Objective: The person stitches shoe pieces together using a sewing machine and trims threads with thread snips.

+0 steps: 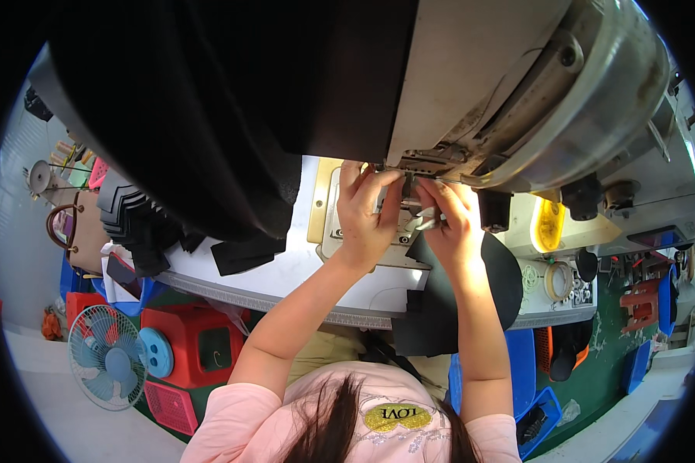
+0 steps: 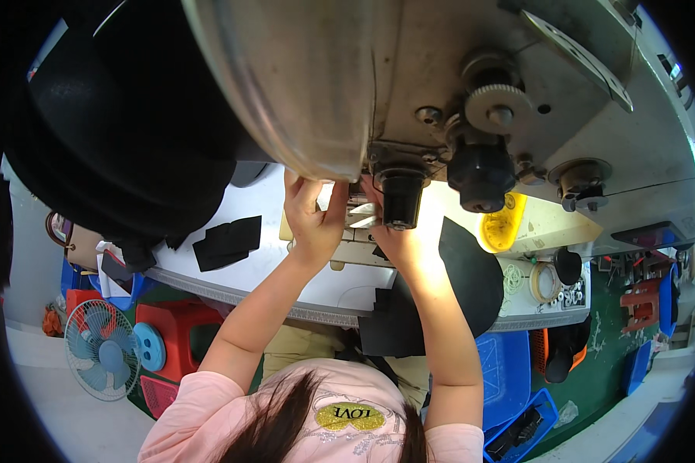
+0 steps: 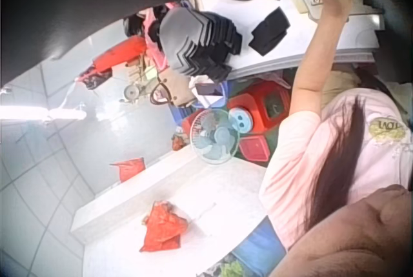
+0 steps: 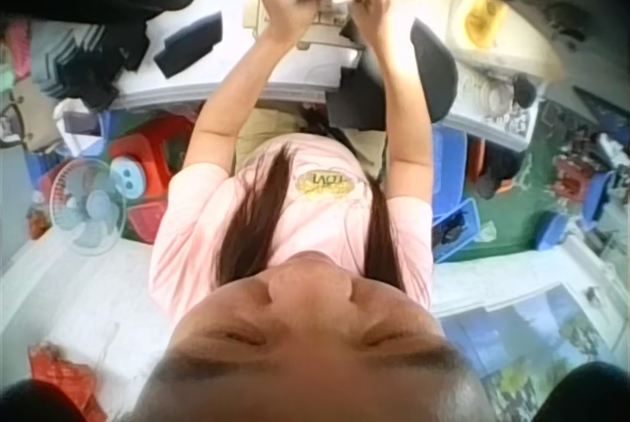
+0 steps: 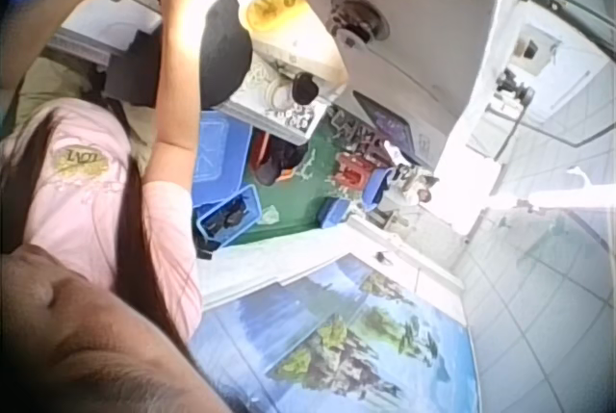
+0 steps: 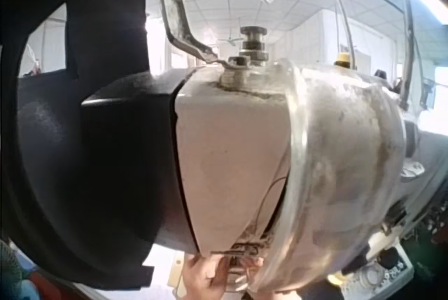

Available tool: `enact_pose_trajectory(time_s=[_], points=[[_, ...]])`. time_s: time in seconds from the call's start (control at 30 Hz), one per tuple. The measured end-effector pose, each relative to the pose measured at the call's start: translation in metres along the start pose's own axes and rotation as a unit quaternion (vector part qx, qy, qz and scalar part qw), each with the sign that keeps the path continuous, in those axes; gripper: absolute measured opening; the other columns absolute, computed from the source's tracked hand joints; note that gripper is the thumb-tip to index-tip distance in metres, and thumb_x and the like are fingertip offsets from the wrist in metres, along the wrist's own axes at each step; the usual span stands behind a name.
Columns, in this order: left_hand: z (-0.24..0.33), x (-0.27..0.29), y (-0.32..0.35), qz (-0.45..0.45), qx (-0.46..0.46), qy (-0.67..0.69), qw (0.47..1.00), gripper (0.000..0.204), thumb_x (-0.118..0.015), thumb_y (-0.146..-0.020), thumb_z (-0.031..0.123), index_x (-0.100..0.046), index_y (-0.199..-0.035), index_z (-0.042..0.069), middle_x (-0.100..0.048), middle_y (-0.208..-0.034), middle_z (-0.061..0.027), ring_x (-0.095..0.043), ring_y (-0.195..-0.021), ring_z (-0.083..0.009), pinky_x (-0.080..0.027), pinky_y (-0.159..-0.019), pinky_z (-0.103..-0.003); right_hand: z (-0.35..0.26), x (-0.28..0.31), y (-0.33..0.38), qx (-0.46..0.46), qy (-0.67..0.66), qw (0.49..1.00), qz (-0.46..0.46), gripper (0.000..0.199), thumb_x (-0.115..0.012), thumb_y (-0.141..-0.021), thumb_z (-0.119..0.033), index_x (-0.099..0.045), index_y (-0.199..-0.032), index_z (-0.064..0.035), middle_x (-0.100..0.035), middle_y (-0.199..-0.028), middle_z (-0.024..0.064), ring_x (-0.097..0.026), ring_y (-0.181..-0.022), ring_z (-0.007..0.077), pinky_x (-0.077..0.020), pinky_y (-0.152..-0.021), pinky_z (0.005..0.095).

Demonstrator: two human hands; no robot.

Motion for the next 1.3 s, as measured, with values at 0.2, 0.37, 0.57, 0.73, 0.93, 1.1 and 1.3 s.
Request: enact_pose_trajectory(time_s=[0.2,0.37,0.57,0.73,0.93,1.1,1.3], points=[[0.001,-0.002,0.001,0.004,0.009,0.015,1.000,0.021,-0.060,-0.069,-0.015,-0.060,-0.084,-0.001,-0.049,-0.109,-0.0175,-0.056,-0.092,-0.0296,-0.049,-0.072,-0.034,-0.002,-0.007,-0.005,-0.001,0.087,0.994,-0.069,0.017,-0.064,-0.068,0.004,-0.063,-0.083,-0.0034,-0.061,-0.070,0.0076,-0.059,-0.066,0.0262,-0.0466,-0.061,0.0327],[-0.003,-0.001,0.005,-0.007,-0.026,-0.006,1.000,0.024,-0.058,-0.075,-0.010,-0.056,-0.097,0.000,-0.049,-0.108,-0.0169,-0.054,-0.097,-0.0257,-0.047,-0.077,-0.031,-0.005,-0.010,-0.005,-0.010,0.111,0.992,-0.051,0.020,-0.064,-0.066,0.002,-0.062,-0.084,-0.0059,-0.060,-0.070,0.0053,-0.057,-0.062,0.0249,-0.0465,-0.060,0.0327],[-0.005,0.034,0.000,-0.029,0.285,0.419,0.862,0.030,-0.047,-0.085,-0.003,-0.033,-0.111,0.004,-0.051,-0.114,-0.0157,-0.049,-0.111,-0.0232,-0.037,-0.094,-0.033,0.045,0.021,0.025,-0.222,0.057,0.973,-0.005,0.011,-0.065,-0.078,-0.010,-0.060,-0.079,-0.0009,-0.057,-0.062,0.0053,-0.053,-0.054,0.0126,-0.0441,-0.054,0.0265],[-0.019,0.106,0.005,-0.371,0.118,0.048,0.920,0.019,-0.056,-0.079,0.000,-0.054,-0.098,-0.002,-0.062,-0.101,-0.0167,-0.060,-0.092,-0.0261,-0.044,-0.089,-0.036,0.073,0.061,0.057,-0.272,0.022,0.949,-0.156,0.012,-0.066,-0.075,-0.008,-0.057,-0.075,0.0005,-0.055,-0.068,0.0055,-0.051,-0.063,0.0147,-0.0429,-0.058,0.0284],[-0.083,0.193,0.007,-0.425,0.195,-0.316,0.826,0.035,-0.069,-0.073,0.014,-0.058,-0.103,0.000,-0.062,-0.100,-0.0163,-0.059,-0.089,-0.0291,-0.045,-0.082,-0.030,0.058,0.051,0.071,-0.279,0.083,0.913,-0.286,0.029,-0.075,-0.065,-0.012,-0.055,-0.085,-0.0035,-0.057,-0.085,0.0098,-0.057,-0.080,0.0277,-0.0450,-0.071,0.0358],[-0.111,0.206,0.029,-0.477,0.260,-0.288,0.788,0.048,-0.076,-0.062,0.020,-0.060,-0.103,-0.001,-0.055,-0.099,-0.0137,-0.049,-0.101,-0.0309,-0.041,-0.089,-0.035,0.070,0.045,0.071,-0.372,0.082,0.862,-0.334,0.032,-0.076,-0.062,-0.010,-0.054,-0.085,-0.0026,-0.059,-0.084,0.0136,-0.058,-0.080,0.0301,-0.0449,-0.070,0.0370],[-0.116,0.196,0.030,-0.474,0.276,-0.325,0.770,0.050,-0.077,-0.061,0.022,-0.057,-0.103,0.005,-0.054,-0.096,-0.0116,-0.047,-0.102,-0.0303,-0.042,-0.087,-0.039,0.049,0.052,0.066,-0.316,0.101,0.898,-0.290,0.017,-0.069,-0.068,-0.003,-0.054,-0.075,-0.0019,-0.058,-0.081,0.0178,-0.058,-0.073,0.0320,-0.0453,-0.065,0.0369]])
Point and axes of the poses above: each hand's wrist, its own y-axis away from the middle knuckle, its own x-axis out of the back of the hand, z = x × y, the point moved 2 cm from there along -y, towards the middle knuckle
